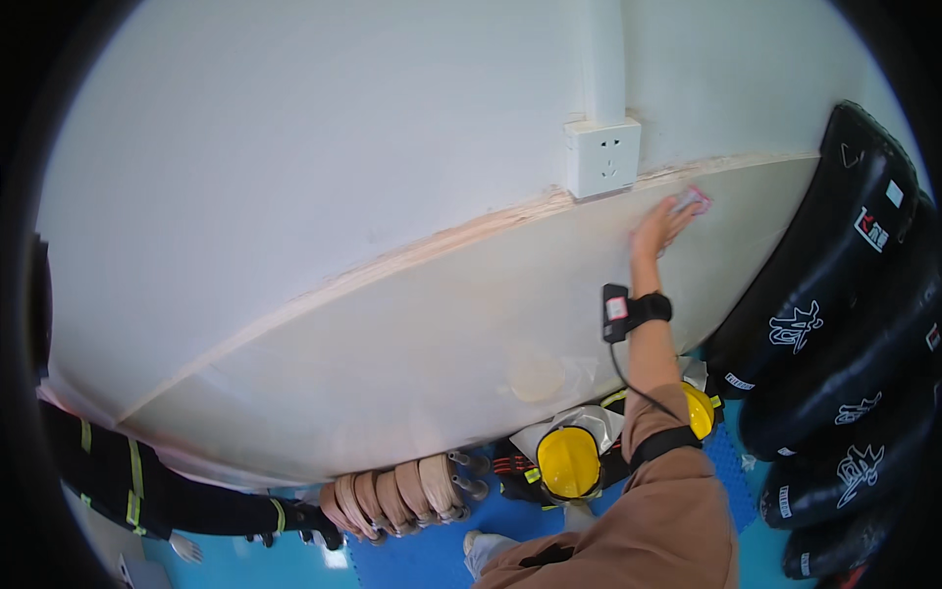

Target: The user is wiping a white wall using a pink cloth.

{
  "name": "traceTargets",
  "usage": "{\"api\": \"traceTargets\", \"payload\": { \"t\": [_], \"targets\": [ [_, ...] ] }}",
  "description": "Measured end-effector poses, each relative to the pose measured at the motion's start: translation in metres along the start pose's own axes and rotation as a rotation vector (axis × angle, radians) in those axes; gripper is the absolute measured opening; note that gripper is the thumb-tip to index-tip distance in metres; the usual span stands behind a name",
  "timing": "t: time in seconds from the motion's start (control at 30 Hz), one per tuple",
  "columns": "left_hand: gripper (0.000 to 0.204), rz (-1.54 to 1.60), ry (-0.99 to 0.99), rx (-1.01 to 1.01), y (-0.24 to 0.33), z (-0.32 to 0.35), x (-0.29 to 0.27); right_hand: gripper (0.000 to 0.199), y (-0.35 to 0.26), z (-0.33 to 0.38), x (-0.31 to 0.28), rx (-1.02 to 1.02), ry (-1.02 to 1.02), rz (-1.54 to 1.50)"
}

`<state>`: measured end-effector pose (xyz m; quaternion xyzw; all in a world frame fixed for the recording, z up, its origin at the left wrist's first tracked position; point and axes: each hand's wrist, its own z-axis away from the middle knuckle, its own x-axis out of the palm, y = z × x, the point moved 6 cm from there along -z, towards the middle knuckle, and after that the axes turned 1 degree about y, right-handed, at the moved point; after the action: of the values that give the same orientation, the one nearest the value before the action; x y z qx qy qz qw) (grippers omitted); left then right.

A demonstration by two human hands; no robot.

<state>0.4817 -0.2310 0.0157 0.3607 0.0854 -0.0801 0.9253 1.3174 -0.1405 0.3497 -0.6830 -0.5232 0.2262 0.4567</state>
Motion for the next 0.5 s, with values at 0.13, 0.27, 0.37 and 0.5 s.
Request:
{"api": "traceTargets", "payload": {
  "t": [0.13, 0.27, 0.37, 0.5],
  "targets": [
    [0.035, 0.195, -0.206, 0.049, -0.043, 0.056, 0.031, 0.065, 0.036, -0.029, -0.006, 0.203, -0.038, -0.029],
    [0.035, 0.114, -0.114, -0.007, -0.017, 0.092, 0.061, 0.063, 0.027, -0.018, -0.007, 0.125, -0.015, -0.02],
    [0.03, -0.186, -0.138, 0.168, -0.095, 0.003, 0.019, 0.061, -0.015, 0.033, 0.007, -0.03, -0.019, -0.066],
    [0.031, -0.214, 0.098, -0.128, -0.033, 0.011, 0.056, 0.057, -0.079, 0.129, 0.019, -0.219, -0.226, 0.109]
  ]
}}
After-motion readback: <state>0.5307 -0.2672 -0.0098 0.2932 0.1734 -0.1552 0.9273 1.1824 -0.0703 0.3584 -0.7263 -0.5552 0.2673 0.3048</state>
